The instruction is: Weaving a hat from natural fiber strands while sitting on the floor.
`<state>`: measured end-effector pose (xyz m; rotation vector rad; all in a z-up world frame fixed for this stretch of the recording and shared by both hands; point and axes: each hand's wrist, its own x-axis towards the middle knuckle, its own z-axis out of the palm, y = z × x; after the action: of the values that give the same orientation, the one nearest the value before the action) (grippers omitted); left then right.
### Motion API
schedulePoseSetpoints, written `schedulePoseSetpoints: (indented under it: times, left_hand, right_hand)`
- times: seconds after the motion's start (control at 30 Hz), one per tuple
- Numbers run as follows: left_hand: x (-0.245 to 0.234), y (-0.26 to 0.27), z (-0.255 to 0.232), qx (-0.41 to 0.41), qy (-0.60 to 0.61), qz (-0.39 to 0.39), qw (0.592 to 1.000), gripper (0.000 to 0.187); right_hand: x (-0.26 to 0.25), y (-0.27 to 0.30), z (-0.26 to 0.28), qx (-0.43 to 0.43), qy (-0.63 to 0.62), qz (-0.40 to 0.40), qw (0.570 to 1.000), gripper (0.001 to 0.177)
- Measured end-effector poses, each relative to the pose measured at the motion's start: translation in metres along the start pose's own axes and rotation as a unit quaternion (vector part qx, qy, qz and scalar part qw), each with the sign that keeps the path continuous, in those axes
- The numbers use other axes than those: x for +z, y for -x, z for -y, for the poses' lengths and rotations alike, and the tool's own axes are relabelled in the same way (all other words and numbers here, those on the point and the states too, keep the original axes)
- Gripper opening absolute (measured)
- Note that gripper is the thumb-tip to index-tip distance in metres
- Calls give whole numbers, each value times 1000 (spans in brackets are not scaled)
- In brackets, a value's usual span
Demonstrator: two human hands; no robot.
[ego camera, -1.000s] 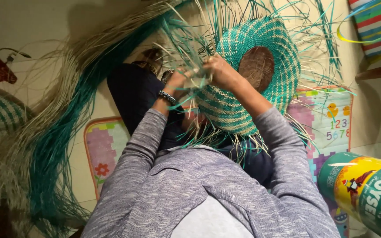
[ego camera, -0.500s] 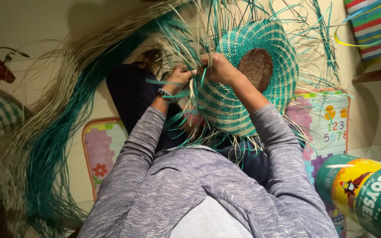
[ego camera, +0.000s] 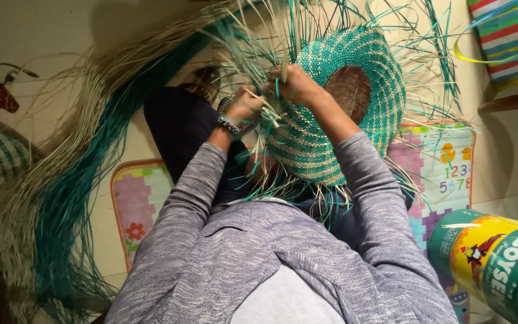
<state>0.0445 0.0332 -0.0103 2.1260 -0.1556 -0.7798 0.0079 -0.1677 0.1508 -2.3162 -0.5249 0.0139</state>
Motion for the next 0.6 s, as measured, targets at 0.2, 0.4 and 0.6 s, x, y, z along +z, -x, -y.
schedulePoseSetpoints:
  times: [0.2, 0.4, 0.6]
  left_hand:
    - [-37, 62, -75, 64, 321, 80, 941, 20]
    - [22, -8, 27, 183, 317, 110, 924, 19]
    - [-28, 35, -44, 223, 136, 99, 960, 20]
  right_hand:
    - [-4, 24, 6, -26, 62, 31, 997, 19]
    - [-8, 11, 17, -88, 167, -7, 982, 7]
    - [-16, 0, 32, 29, 2, -12, 1000, 12]
